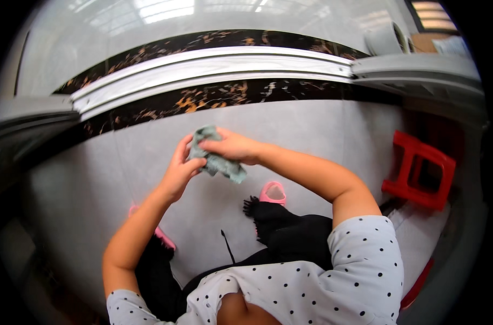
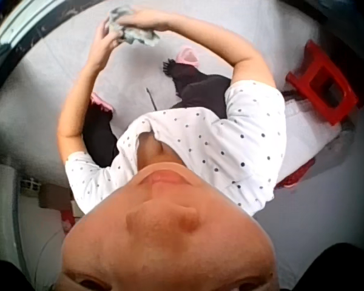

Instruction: The person cleans the sliding window track and the tiled floor of a balcony using a cloth. They start by wiping the metal track, then kneel to wipe the floor tiles in a systematic manner, moving from the window area towards the interior.

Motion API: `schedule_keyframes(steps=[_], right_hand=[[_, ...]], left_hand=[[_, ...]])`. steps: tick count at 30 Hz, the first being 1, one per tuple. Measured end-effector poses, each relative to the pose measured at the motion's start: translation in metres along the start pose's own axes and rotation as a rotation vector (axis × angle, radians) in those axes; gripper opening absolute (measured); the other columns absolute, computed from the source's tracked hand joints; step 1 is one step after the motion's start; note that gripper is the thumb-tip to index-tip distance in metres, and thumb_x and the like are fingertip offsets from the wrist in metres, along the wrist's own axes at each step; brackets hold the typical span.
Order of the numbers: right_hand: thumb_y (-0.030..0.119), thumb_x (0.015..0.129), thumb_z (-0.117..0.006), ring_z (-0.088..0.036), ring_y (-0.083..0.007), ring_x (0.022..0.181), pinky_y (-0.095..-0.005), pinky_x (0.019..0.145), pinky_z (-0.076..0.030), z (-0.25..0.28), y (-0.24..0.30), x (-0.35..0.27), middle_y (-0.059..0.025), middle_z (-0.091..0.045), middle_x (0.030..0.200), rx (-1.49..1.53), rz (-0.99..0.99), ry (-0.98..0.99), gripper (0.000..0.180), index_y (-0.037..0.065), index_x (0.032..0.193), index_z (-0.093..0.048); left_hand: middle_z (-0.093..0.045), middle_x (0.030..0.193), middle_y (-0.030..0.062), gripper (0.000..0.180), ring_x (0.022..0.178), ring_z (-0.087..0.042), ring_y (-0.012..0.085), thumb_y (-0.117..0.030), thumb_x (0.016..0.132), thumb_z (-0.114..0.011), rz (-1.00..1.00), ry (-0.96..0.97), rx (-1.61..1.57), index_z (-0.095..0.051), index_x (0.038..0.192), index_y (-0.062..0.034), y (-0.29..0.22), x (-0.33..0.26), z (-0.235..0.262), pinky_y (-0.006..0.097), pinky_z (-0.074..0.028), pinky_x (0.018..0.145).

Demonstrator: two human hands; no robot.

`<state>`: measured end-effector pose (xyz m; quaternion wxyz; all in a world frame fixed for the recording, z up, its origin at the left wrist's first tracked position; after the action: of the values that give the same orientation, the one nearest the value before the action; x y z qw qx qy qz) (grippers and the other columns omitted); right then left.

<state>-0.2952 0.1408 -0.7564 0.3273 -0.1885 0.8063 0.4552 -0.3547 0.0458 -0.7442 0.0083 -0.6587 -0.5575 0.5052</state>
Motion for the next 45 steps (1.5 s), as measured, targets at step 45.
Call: schedule_keyframes(steps=[45], right_hand=[[0.014,0.062,-0.066,-0.056,-0.0261,0.081,-0.0352,0.073,-0.047,0.346,0.019,-0.067,-0.0145,-0.057,0.093,-1.432,0.417,-1.369,0.052,-0.004,0.109,-0.053]], left_hand=[[-0.058,0.096,0.0095,0.014,0.08,-0.06,0.0171,-0.009,0.088,-0.047,0.467,-0.582,0.199,-0.05,0.1,-0.0028,0.047,-0.114,0.104,0.029,-0.049,0.074]])
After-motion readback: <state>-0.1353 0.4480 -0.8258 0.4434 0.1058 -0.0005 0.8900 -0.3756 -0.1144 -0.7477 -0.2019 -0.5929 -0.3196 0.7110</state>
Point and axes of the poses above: each hand's wrist, its own x-axis towards the middle knuckle, its own z-axis out of the back of the hand, y = z × x, the point moved 7 cm from there along x, towards the middle knuckle
